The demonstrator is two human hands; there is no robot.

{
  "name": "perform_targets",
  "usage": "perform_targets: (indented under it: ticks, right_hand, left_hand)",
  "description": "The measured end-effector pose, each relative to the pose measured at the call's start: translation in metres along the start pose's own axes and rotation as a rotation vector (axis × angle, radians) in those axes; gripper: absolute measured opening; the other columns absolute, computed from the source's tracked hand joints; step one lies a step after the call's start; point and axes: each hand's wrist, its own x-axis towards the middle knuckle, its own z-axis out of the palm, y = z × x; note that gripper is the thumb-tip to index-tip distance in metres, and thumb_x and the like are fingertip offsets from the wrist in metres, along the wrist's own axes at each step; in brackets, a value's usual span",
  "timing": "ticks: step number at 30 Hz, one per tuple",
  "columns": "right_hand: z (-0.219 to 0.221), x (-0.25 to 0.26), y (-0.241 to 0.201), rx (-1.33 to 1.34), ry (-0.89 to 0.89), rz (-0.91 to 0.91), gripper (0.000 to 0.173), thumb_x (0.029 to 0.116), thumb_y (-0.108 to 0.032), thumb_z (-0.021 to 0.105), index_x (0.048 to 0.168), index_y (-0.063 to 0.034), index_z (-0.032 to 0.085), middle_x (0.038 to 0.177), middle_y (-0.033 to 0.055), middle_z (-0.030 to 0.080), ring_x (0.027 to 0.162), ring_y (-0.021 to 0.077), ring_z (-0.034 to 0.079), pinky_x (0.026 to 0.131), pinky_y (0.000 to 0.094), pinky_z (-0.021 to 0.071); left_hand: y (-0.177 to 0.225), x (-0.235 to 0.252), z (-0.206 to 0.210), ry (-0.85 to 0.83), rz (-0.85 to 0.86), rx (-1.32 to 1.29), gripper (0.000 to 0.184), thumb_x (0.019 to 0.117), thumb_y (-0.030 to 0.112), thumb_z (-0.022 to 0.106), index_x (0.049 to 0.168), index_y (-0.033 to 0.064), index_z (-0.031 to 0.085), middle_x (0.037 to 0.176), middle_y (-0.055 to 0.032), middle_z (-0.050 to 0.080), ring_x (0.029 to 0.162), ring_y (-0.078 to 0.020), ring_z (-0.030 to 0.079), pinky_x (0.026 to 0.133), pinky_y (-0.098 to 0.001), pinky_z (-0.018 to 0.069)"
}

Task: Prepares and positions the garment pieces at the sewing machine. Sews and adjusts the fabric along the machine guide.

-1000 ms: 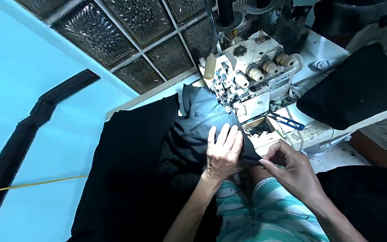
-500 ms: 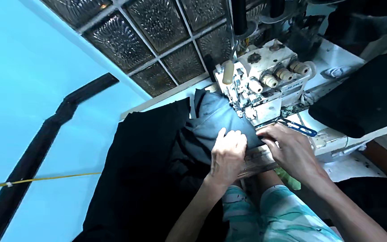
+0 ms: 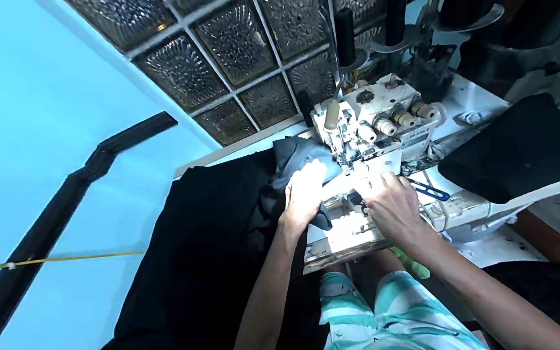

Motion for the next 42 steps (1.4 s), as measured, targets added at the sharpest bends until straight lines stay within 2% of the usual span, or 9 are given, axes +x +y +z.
perform_targets:
  ticks: [4, 9, 12, 19, 22, 27, 31, 35, 42]
  right_hand:
    - [0.000, -0.020, 0.019, 0.099, 0.026, 0.025, 0.016, 0.0861, 0.006, 0.068, 0.097, -0.0018, 0.076, 0.094, 0.0224, 0.066, 0.087, 0.0424, 0.067, 0.071, 0.0554, 0.0536]
    - [0.017, -0.044, 0.076, 0.100, 0.018, 0.271, 0.024, 0.0949, 0.003, 0.058, 0.114, 0.0046, 0.073, 0.113, 0.0329, 0.066, 0.109, 0.0556, 0.061, 0.088, 0.0693, 0.0474]
    - [0.031, -0.049, 0.092, 0.069, -0.117, 0.361, 0.031, 0.0984, 0.006, 0.052, 0.126, 0.0107, 0.064, 0.128, 0.0339, 0.062, 0.123, 0.0542, 0.057, 0.102, 0.0661, 0.0439]
    - [0.046, -0.044, 0.086, -0.025, -0.104, 0.379, 0.023, 0.0947, 0.011, 0.055, 0.116, 0.0157, 0.063, 0.118, 0.0367, 0.062, 0.110, 0.0553, 0.062, 0.082, 0.0613, 0.0537]
    - [0.045, -0.046, 0.096, -0.013, -0.059, 0.363, 0.024, 0.0956, 0.005, 0.057, 0.116, 0.0174, 0.060, 0.116, 0.0391, 0.061, 0.109, 0.0581, 0.061, 0.082, 0.0645, 0.0531]
    - [0.023, -0.054, 0.085, -0.014, -0.074, 0.459, 0.031, 0.1058, -0.006, 0.042, 0.128, 0.0109, 0.055, 0.107, 0.0357, 0.065, 0.091, 0.0565, 0.067, 0.072, 0.0669, 0.0521]
    - [-0.009, -0.041, 0.045, 0.172, -0.055, 0.316, 0.037, 0.1057, -0.020, 0.054, 0.132, 0.0071, 0.055, 0.106, 0.0327, 0.067, 0.083, 0.0533, 0.068, 0.070, 0.0672, 0.0520]
    - [-0.019, -0.005, 0.010, 0.139, -0.075, 0.121, 0.034, 0.0988, -0.018, 0.067, 0.120, 0.0081, 0.062, 0.107, 0.0288, 0.067, 0.084, 0.0463, 0.069, 0.071, 0.0617, 0.0536]
    - [0.016, 0.034, -0.012, 0.049, 0.059, -0.098, 0.019, 0.0990, -0.015, 0.063, 0.103, 0.0034, 0.068, 0.087, 0.0241, 0.067, 0.078, 0.0468, 0.068, 0.061, 0.0616, 0.0509]
  left_hand:
    - [-0.005, -0.003, -0.001, 0.034, -0.082, 0.006, 0.023, 0.0938, 0.001, 0.063, 0.117, -0.0008, 0.065, 0.114, -0.0210, 0.065, 0.105, -0.0384, 0.067, 0.083, -0.0545, 0.0543]
    - [0.001, -0.030, -0.001, 0.042, -0.270, -0.115, 0.035, 0.1024, 0.001, 0.049, 0.136, -0.0033, 0.060, 0.128, -0.0239, 0.066, 0.121, -0.0393, 0.063, 0.102, -0.0556, 0.0476]
    - [0.011, -0.063, 0.030, 0.102, -0.375, -0.122, 0.034, 0.0981, -0.004, 0.049, 0.128, -0.0078, 0.064, 0.124, -0.0255, 0.068, 0.117, -0.0396, 0.066, 0.102, -0.0536, 0.0495]
    - [0.039, -0.104, 0.094, 0.705, -0.378, -0.288, 0.032, 0.0867, -0.008, 0.057, 0.116, -0.0141, 0.069, 0.123, -0.0266, 0.070, 0.116, -0.0339, 0.069, 0.100, -0.0382, 0.0543]
    - [0.037, -0.104, 0.093, 0.897, -0.422, -0.389, 0.016, 0.0834, -0.005, 0.062, 0.095, -0.0123, 0.070, 0.098, -0.0218, 0.070, 0.096, -0.0207, 0.069, 0.090, -0.0236, 0.0540]
    - [0.041, -0.107, 0.093, 0.946, -0.436, -0.433, 0.019, 0.0912, 0.002, 0.059, 0.094, -0.0135, 0.069, 0.087, -0.0203, 0.071, 0.086, -0.0116, 0.069, 0.085, -0.0166, 0.0517]
    - [0.042, -0.108, 0.095, 0.951, -0.431, -0.444, 0.020, 0.0907, 0.003, 0.057, 0.094, -0.0128, 0.069, 0.088, -0.0203, 0.071, 0.086, -0.0130, 0.070, 0.085, -0.0174, 0.0520]
    - [0.041, -0.108, 0.096, 0.963, -0.413, -0.471, 0.018, 0.0901, 0.004, 0.059, 0.093, -0.0100, 0.070, 0.085, -0.0177, 0.071, 0.083, -0.0127, 0.069, 0.083, -0.0179, 0.0527]
    - [0.041, -0.108, 0.098, 0.991, -0.397, -0.504, 0.017, 0.0898, 0.004, 0.059, 0.092, -0.0077, 0.071, 0.083, -0.0155, 0.070, 0.081, -0.0140, 0.069, 0.082, -0.0189, 0.0536]
